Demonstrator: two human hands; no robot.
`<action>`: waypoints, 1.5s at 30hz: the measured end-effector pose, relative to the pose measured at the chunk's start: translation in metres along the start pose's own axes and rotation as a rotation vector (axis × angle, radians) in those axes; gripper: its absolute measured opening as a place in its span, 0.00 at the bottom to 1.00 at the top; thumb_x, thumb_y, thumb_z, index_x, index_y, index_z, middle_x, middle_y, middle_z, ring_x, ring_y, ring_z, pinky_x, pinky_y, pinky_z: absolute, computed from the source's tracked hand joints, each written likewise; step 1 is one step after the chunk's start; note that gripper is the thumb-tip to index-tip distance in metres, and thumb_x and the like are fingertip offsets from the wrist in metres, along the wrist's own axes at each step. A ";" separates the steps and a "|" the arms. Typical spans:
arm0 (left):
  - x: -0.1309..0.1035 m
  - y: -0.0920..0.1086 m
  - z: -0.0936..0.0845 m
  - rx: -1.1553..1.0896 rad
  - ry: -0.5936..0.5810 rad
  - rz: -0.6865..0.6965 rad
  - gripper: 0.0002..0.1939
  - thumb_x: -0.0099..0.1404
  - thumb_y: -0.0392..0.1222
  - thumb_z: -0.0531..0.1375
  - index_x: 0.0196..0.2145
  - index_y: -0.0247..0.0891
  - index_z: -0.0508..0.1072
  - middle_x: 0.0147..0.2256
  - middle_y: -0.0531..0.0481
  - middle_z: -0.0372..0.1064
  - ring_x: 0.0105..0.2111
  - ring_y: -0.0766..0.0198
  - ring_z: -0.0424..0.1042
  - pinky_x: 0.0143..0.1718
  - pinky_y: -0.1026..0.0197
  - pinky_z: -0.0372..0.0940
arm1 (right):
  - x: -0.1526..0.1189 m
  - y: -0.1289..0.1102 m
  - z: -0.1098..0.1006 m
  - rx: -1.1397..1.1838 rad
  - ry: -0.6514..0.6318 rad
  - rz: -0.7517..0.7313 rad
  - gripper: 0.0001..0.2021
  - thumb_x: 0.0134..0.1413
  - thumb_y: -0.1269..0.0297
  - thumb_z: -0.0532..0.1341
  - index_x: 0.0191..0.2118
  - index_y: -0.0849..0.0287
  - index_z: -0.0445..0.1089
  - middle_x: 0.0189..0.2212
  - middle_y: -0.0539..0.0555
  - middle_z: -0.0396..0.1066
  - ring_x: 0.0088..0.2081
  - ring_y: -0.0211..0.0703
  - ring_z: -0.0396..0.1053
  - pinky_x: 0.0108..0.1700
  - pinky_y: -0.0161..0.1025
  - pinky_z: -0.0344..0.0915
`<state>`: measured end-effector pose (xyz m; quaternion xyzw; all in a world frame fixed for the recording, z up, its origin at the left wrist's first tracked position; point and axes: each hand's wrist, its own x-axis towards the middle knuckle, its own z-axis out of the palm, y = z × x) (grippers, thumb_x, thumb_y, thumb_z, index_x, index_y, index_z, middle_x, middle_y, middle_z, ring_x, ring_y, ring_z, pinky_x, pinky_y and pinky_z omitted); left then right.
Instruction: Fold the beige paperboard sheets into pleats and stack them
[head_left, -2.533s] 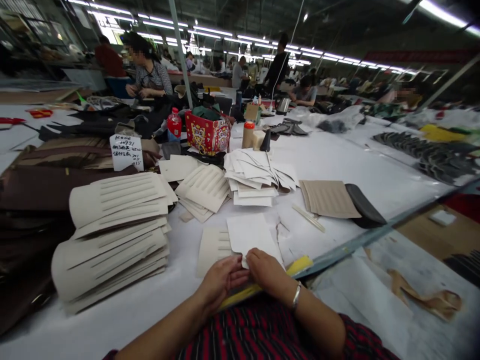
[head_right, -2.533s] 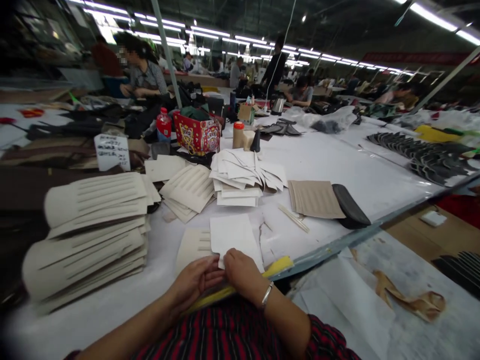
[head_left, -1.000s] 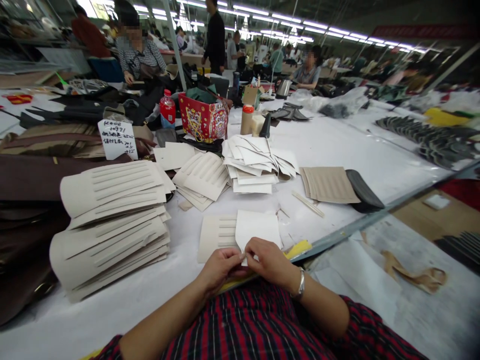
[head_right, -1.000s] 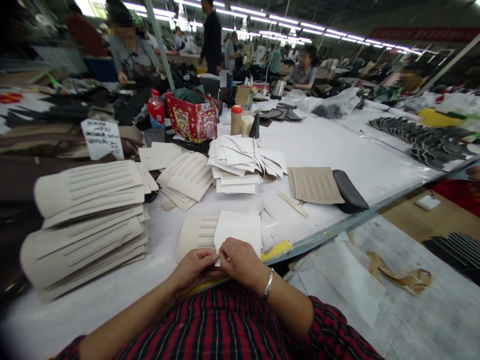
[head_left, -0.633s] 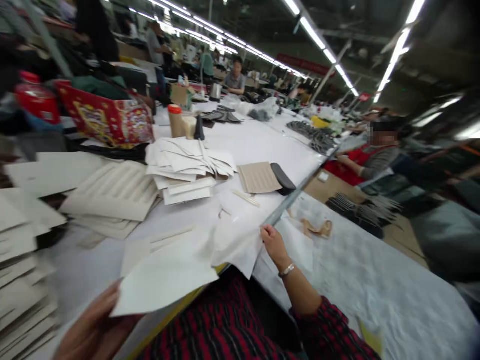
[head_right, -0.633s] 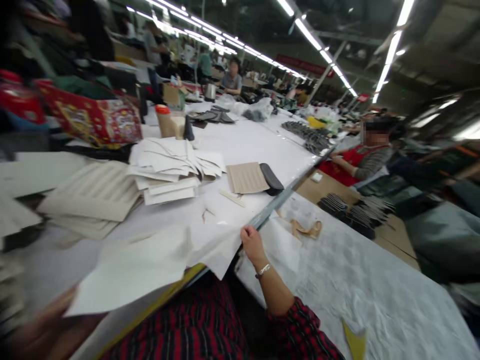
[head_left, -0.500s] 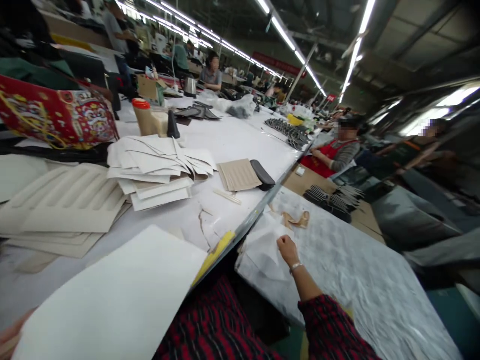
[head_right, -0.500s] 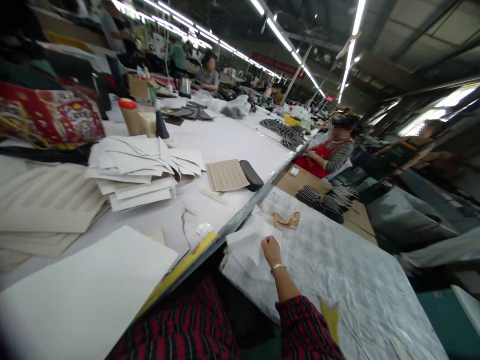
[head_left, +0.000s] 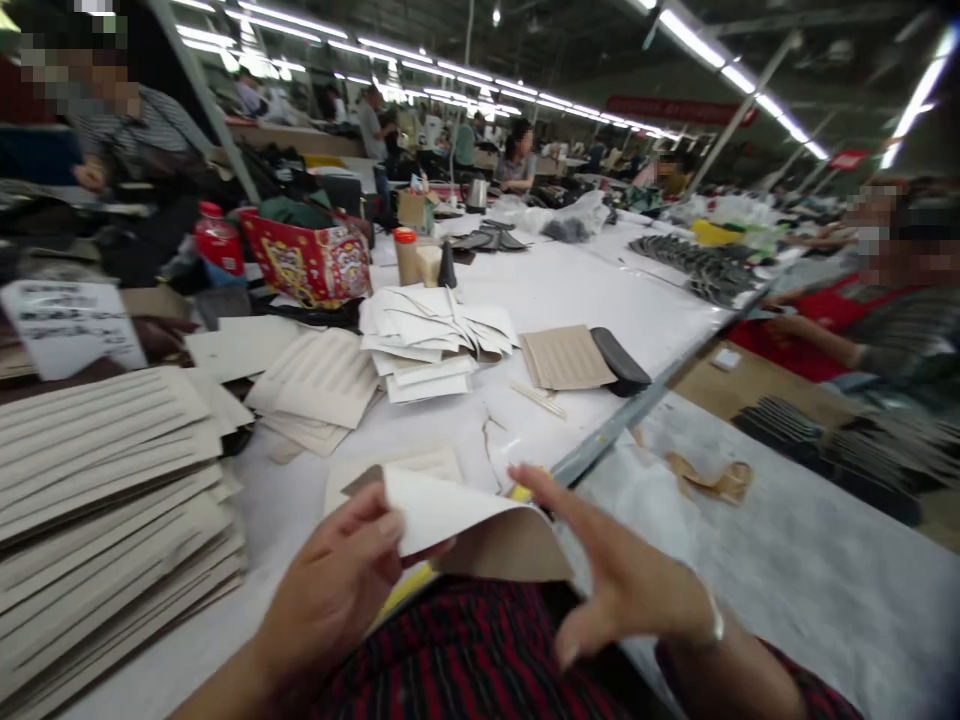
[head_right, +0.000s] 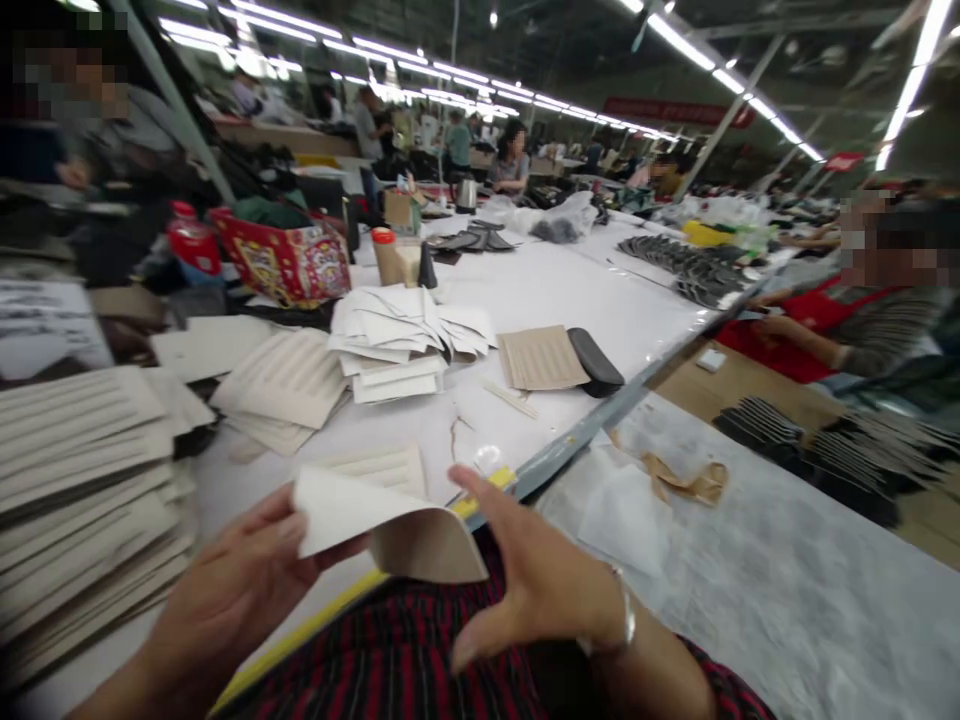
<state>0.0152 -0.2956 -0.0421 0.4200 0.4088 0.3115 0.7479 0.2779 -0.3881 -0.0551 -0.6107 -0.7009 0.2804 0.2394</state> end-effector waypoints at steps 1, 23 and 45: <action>0.002 0.002 0.005 -0.016 -0.050 0.047 0.20 0.50 0.52 0.61 0.40 0.40 0.70 0.41 0.46 0.70 0.46 0.46 0.65 0.41 0.49 0.66 | 0.015 -0.025 0.010 0.033 -0.022 -0.078 0.35 0.42 0.50 0.62 0.56 0.58 0.55 0.49 0.59 0.63 0.50 0.50 0.61 0.49 0.42 0.60; 0.060 -0.045 -0.119 0.595 0.290 0.035 0.22 0.49 0.53 0.62 0.36 0.33 0.73 0.36 0.46 0.74 0.38 0.52 0.71 0.40 0.55 0.65 | 0.101 0.008 0.092 0.705 -0.095 0.387 0.15 0.49 0.54 0.56 0.32 0.62 0.69 0.24 0.48 0.67 0.26 0.35 0.65 0.29 0.34 0.65; 0.068 -0.075 -0.122 0.804 0.287 -0.052 0.22 0.48 0.52 0.61 0.37 0.34 0.72 0.36 0.46 0.74 0.37 0.53 0.72 0.37 0.58 0.66 | 0.115 0.051 0.096 -0.108 -0.304 0.234 0.10 0.46 0.60 0.59 0.22 0.61 0.69 0.17 0.47 0.61 0.22 0.32 0.55 0.24 0.31 0.48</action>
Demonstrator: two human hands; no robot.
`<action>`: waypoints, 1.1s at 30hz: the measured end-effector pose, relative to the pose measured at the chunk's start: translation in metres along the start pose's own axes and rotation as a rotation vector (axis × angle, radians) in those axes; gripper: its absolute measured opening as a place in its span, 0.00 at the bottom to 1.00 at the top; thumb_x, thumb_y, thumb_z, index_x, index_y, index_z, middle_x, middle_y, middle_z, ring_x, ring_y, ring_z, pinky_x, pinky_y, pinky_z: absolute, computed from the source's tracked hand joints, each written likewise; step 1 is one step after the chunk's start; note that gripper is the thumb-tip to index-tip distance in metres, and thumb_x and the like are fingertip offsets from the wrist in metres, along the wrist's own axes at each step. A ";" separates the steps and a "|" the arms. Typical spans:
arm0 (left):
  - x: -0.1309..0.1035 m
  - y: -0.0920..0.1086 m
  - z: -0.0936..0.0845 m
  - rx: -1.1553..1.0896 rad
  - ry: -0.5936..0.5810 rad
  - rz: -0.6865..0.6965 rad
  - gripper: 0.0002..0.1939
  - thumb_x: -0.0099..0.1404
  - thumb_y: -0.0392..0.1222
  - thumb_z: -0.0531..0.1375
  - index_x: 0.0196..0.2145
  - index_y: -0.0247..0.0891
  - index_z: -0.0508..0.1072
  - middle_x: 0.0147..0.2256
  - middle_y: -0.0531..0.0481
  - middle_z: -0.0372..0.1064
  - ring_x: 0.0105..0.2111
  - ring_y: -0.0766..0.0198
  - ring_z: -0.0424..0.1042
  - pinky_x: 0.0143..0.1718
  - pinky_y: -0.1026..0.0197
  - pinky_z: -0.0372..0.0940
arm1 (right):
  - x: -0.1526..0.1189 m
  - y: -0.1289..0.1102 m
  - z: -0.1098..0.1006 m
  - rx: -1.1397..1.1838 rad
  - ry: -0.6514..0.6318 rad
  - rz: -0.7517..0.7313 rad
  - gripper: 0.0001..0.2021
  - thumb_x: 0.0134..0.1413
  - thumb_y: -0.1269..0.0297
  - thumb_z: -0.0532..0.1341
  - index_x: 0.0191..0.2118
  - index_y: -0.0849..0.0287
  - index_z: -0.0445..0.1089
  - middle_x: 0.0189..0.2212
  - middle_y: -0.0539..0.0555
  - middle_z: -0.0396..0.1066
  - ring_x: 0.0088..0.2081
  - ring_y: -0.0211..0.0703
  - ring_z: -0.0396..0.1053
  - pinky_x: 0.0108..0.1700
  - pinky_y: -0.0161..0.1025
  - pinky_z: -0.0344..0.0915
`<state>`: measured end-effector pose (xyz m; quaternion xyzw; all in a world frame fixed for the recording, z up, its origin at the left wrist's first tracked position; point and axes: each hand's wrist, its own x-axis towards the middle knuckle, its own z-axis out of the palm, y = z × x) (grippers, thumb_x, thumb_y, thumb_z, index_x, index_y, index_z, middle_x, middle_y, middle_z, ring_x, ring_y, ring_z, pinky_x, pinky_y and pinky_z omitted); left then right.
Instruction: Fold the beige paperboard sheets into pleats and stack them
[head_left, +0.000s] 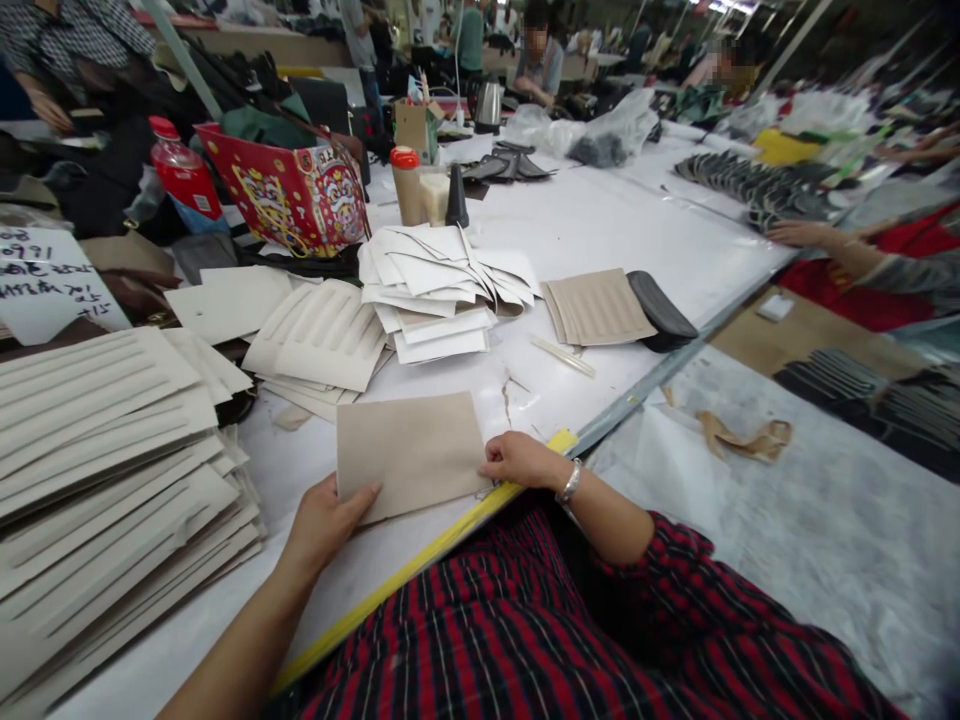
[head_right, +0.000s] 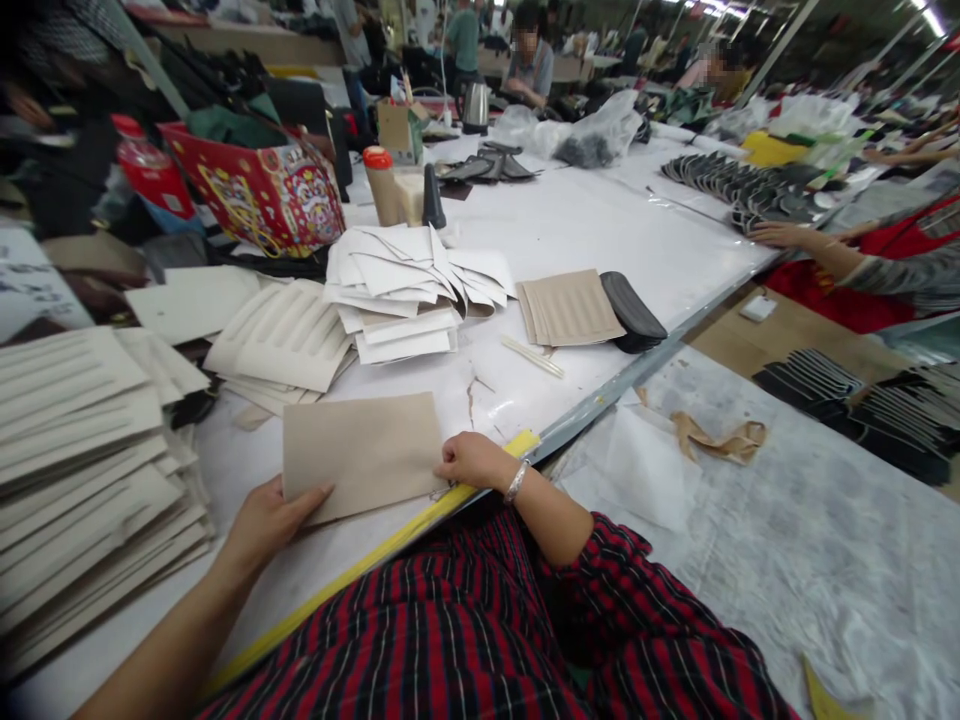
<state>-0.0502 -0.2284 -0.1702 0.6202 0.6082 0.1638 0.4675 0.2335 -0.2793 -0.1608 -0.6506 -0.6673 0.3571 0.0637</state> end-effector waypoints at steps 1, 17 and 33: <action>-0.001 0.001 0.000 0.005 0.004 -0.001 0.22 0.48 0.52 0.61 0.37 0.34 0.72 0.36 0.46 0.74 0.37 0.53 0.72 0.37 0.58 0.66 | 0.000 0.000 0.000 -0.013 -0.004 -0.009 0.10 0.45 0.60 0.59 0.22 0.61 0.69 0.17 0.47 0.62 0.22 0.32 0.56 0.24 0.31 0.48; -0.002 0.000 0.004 0.117 0.047 0.020 0.22 0.49 0.53 0.59 0.37 0.34 0.72 0.34 0.47 0.74 0.36 0.53 0.72 0.37 0.57 0.67 | 0.000 0.000 0.000 -0.140 -0.026 -0.048 0.11 0.46 0.59 0.57 0.25 0.60 0.70 0.21 0.50 0.67 0.24 0.35 0.60 0.25 0.31 0.50; -0.003 0.002 -0.009 0.312 -0.026 0.166 0.19 0.53 0.51 0.55 0.39 0.37 0.71 0.36 0.49 0.73 0.37 0.56 0.70 0.37 0.59 0.64 | -0.003 -0.006 0.008 -0.216 0.016 -0.064 0.09 0.48 0.60 0.55 0.24 0.60 0.66 0.23 0.51 0.67 0.26 0.37 0.61 0.27 0.32 0.49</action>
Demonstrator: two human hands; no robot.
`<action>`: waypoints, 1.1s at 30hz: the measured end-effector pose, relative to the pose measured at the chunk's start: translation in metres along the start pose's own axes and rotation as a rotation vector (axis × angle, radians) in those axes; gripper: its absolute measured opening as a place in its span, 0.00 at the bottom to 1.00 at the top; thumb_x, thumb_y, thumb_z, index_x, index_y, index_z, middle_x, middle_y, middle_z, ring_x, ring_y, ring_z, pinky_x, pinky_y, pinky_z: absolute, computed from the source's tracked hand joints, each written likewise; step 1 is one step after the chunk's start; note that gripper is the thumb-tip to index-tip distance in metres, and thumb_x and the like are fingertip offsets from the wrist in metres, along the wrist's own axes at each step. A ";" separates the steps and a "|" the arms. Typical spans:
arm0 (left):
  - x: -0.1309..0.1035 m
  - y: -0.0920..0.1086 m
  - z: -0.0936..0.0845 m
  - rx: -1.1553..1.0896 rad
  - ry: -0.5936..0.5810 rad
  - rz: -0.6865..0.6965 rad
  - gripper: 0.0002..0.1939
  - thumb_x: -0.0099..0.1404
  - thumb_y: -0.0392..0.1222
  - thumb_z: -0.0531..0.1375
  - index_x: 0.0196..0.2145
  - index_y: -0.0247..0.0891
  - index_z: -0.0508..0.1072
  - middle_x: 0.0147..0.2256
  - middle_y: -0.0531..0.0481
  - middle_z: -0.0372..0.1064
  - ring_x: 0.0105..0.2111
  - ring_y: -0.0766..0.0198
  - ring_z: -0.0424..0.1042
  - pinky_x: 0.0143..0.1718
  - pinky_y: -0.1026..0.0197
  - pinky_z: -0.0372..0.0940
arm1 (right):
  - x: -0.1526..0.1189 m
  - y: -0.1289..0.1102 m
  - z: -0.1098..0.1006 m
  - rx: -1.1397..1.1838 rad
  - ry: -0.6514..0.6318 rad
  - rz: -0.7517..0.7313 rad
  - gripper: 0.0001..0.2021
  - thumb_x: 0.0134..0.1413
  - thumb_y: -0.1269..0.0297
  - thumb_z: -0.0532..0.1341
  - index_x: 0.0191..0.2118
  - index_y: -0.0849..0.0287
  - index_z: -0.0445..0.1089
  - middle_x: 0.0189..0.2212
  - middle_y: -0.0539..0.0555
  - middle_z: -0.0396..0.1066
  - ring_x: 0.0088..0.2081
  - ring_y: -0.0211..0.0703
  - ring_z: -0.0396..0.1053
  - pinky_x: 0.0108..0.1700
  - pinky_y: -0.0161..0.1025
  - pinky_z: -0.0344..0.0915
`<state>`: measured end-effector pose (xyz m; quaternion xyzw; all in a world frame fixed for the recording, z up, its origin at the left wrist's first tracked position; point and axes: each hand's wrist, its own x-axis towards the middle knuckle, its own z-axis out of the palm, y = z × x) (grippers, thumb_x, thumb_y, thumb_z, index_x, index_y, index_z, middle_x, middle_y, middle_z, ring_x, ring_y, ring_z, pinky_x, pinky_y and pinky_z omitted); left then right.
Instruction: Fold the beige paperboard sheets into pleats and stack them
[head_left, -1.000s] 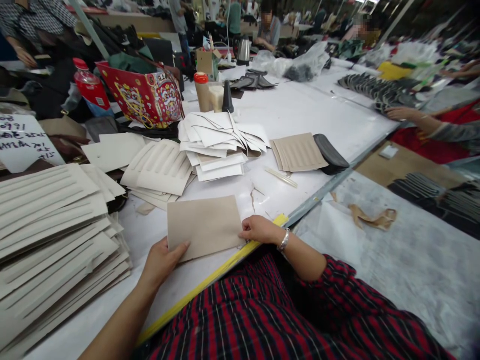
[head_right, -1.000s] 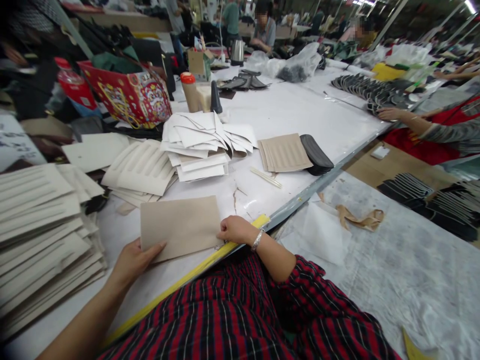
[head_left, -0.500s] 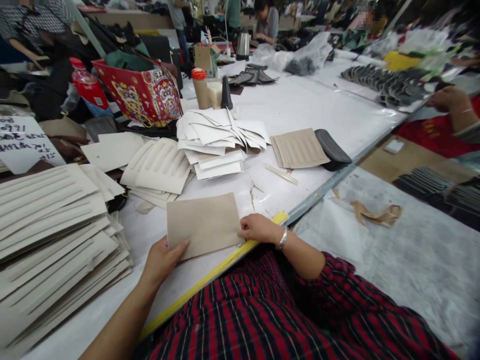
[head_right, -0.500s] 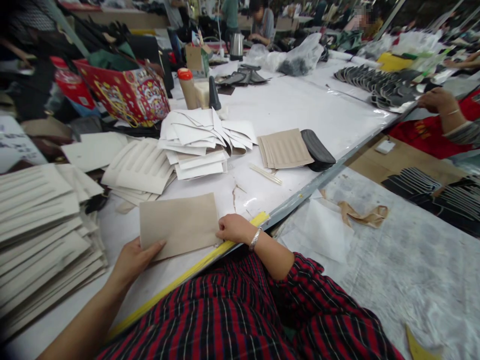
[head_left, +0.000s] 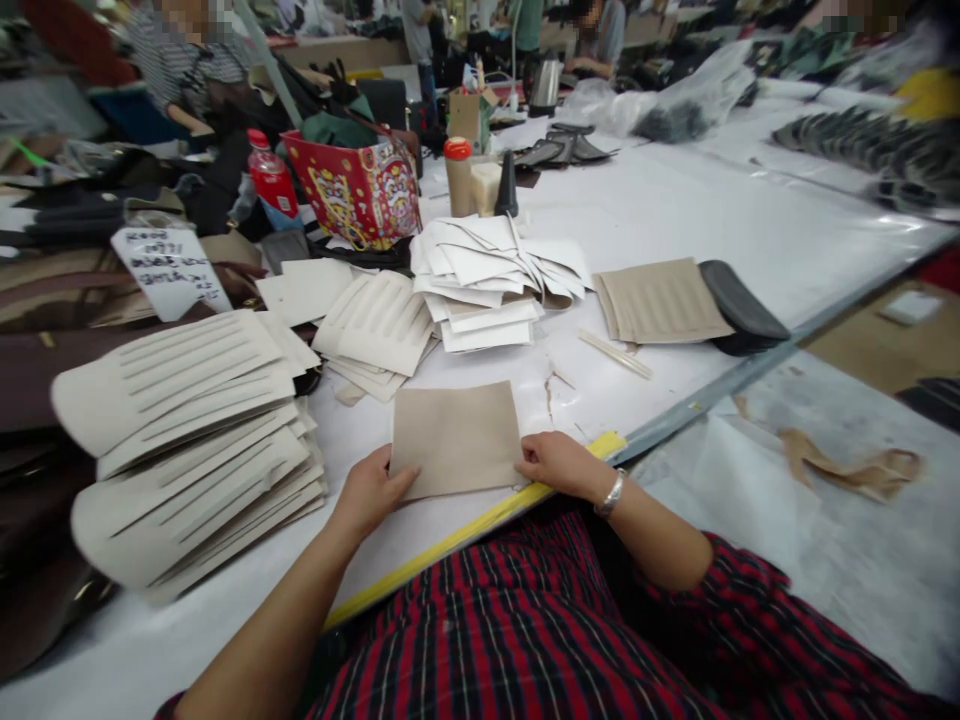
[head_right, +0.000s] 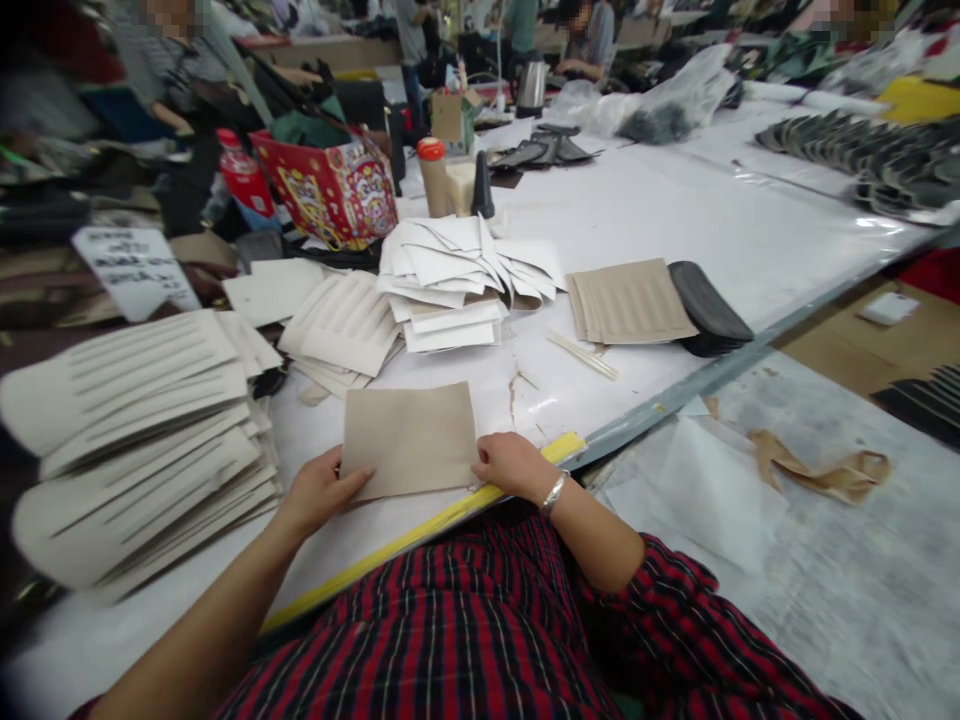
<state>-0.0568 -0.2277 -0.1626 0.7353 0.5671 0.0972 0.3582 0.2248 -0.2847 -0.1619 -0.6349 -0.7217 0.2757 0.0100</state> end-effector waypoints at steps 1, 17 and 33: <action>0.000 -0.001 -0.004 0.021 -0.026 0.017 0.19 0.54 0.50 0.54 0.39 0.37 0.71 0.36 0.50 0.73 0.37 0.57 0.70 0.37 0.60 0.63 | 0.000 0.000 0.001 0.001 0.002 0.001 0.09 0.48 0.61 0.55 0.24 0.60 0.65 0.22 0.51 0.67 0.25 0.36 0.61 0.27 0.32 0.49; -0.005 -0.012 -0.008 0.096 -0.050 -0.007 0.11 0.53 0.42 0.56 0.34 0.39 0.71 0.29 0.53 0.70 0.29 0.63 0.67 0.29 0.65 0.59 | 0.002 -0.001 0.003 0.040 -0.034 0.014 0.11 0.49 0.59 0.54 0.21 0.59 0.59 0.19 0.49 0.63 0.22 0.35 0.58 0.25 0.32 0.47; -0.029 0.007 0.021 0.647 0.276 0.536 0.25 0.62 0.34 0.50 0.57 0.43 0.54 0.54 0.41 0.56 0.53 0.50 0.54 0.49 0.48 0.52 | 0.001 -0.006 -0.008 -0.025 -0.076 0.027 0.10 0.49 0.61 0.55 0.27 0.61 0.68 0.25 0.53 0.69 0.27 0.37 0.63 0.28 0.32 0.51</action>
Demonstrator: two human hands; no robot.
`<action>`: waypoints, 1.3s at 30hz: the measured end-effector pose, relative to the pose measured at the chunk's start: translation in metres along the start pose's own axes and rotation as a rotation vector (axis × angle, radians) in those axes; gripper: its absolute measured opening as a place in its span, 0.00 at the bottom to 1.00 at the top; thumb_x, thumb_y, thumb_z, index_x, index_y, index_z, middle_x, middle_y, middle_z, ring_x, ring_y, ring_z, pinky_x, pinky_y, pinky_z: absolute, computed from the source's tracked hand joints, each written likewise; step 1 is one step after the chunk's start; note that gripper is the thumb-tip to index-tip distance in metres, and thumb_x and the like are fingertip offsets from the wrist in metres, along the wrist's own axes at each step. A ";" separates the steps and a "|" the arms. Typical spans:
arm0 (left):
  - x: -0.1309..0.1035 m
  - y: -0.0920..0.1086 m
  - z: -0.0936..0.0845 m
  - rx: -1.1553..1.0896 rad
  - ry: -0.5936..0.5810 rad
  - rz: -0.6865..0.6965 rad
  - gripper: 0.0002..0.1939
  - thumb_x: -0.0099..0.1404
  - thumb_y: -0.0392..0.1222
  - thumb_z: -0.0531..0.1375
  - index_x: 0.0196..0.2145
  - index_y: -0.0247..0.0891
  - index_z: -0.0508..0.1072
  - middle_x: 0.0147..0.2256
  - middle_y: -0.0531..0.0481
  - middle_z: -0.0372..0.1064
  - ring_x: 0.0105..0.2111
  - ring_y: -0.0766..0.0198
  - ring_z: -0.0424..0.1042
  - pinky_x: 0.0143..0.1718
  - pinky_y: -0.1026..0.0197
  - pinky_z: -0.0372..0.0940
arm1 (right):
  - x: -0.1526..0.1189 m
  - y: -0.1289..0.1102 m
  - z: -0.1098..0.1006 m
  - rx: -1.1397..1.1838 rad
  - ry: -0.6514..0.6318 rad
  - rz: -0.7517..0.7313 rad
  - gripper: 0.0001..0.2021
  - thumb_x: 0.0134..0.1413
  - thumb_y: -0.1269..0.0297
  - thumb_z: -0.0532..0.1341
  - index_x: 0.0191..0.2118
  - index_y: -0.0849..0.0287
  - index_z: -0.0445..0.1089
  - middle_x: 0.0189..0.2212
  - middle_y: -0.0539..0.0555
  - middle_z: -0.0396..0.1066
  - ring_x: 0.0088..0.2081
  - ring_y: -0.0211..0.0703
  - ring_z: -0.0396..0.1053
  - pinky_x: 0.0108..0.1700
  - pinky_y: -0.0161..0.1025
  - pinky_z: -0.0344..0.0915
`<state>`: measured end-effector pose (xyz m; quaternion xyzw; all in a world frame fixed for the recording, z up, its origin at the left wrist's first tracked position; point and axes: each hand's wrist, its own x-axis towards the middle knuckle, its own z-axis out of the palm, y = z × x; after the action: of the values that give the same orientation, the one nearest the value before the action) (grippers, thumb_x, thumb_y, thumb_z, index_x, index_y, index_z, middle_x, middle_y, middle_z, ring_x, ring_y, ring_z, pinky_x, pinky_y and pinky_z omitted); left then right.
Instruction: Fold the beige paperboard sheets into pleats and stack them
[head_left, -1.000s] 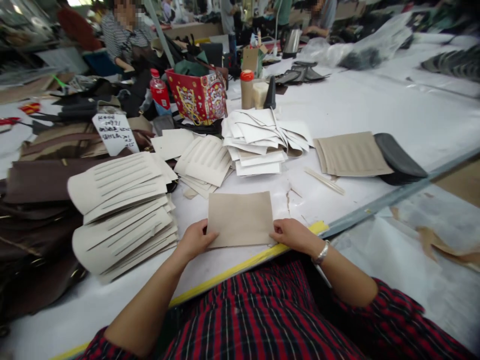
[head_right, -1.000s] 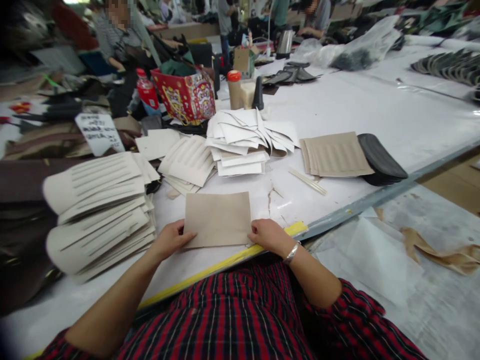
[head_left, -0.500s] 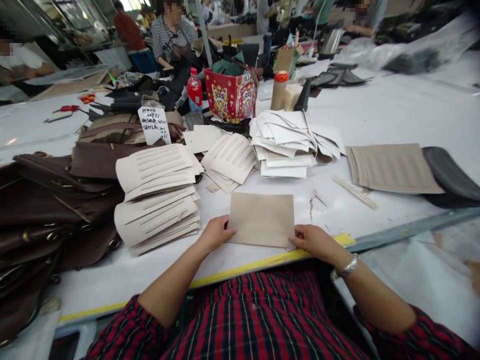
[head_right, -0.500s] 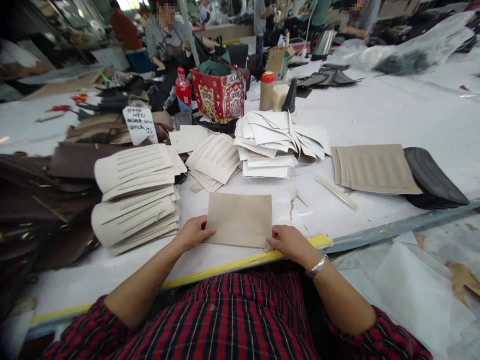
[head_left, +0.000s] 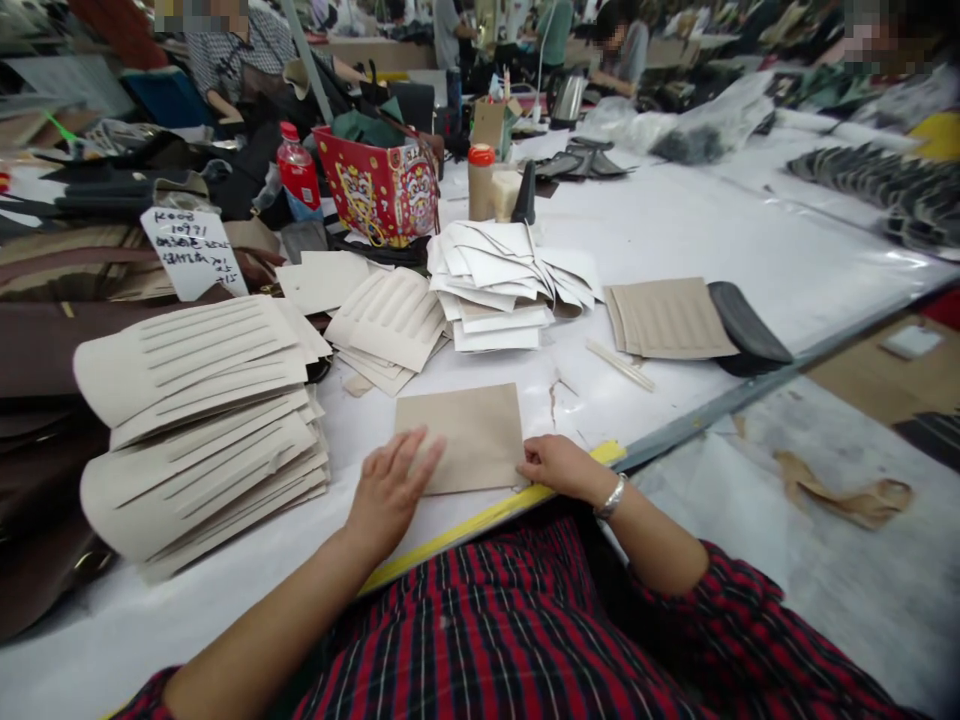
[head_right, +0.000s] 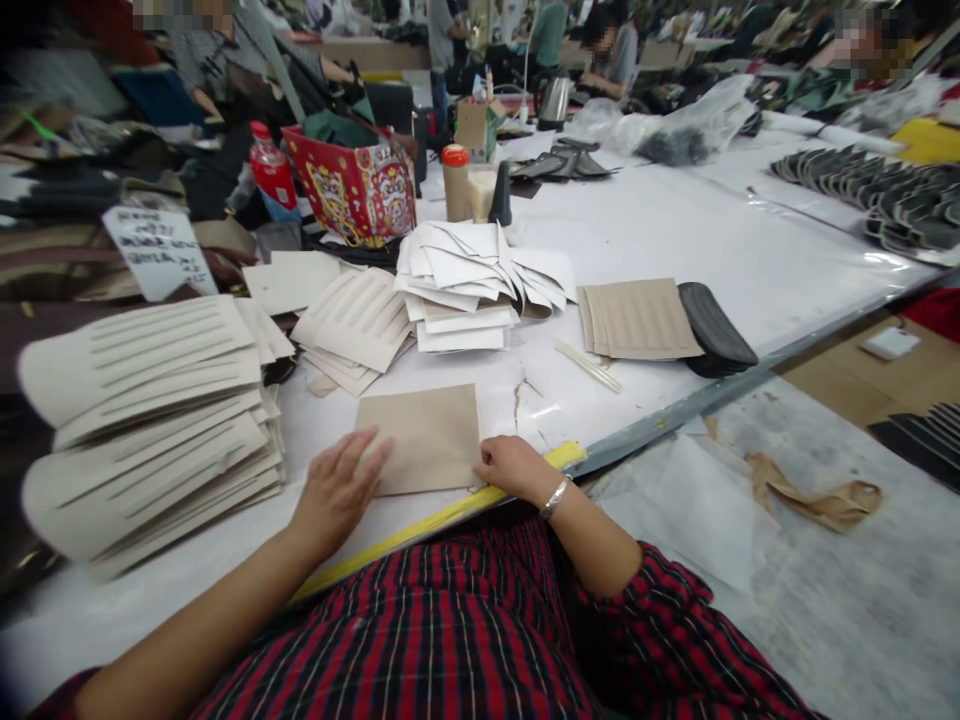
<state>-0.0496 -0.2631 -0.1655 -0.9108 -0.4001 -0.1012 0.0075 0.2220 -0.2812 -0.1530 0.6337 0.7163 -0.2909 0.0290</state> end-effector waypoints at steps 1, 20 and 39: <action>-0.001 0.005 0.004 -0.015 -0.058 0.130 0.24 0.63 0.33 0.47 0.57 0.43 0.55 0.53 0.42 0.58 0.52 0.52 0.56 0.48 0.51 0.54 | 0.000 0.001 0.000 0.000 0.002 -0.005 0.10 0.50 0.60 0.55 0.27 0.61 0.68 0.25 0.53 0.69 0.27 0.38 0.63 0.28 0.32 0.51; 0.043 0.068 0.023 -0.136 -0.274 0.435 0.17 0.66 0.40 0.46 0.51 0.38 0.60 0.38 0.45 0.63 0.35 0.58 0.61 0.35 0.56 0.59 | 0.009 0.012 -0.011 0.111 -0.123 -0.050 0.12 0.49 0.59 0.55 0.26 0.62 0.70 0.22 0.53 0.71 0.25 0.36 0.65 0.26 0.31 0.54; 0.063 0.073 0.022 -0.133 -0.400 0.548 0.20 0.65 0.36 0.45 0.55 0.38 0.56 0.45 0.42 0.63 0.38 0.58 0.61 0.39 0.55 0.60 | 0.046 0.042 -0.022 0.523 -0.277 -0.077 0.09 0.46 0.62 0.56 0.27 0.64 0.68 0.21 0.52 0.71 0.20 0.34 0.67 0.22 0.28 0.59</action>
<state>0.0494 -0.2649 -0.1704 -0.9847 -0.1269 0.0590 -0.1035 0.2588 -0.2295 -0.1696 0.5463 0.6299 -0.5499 -0.0489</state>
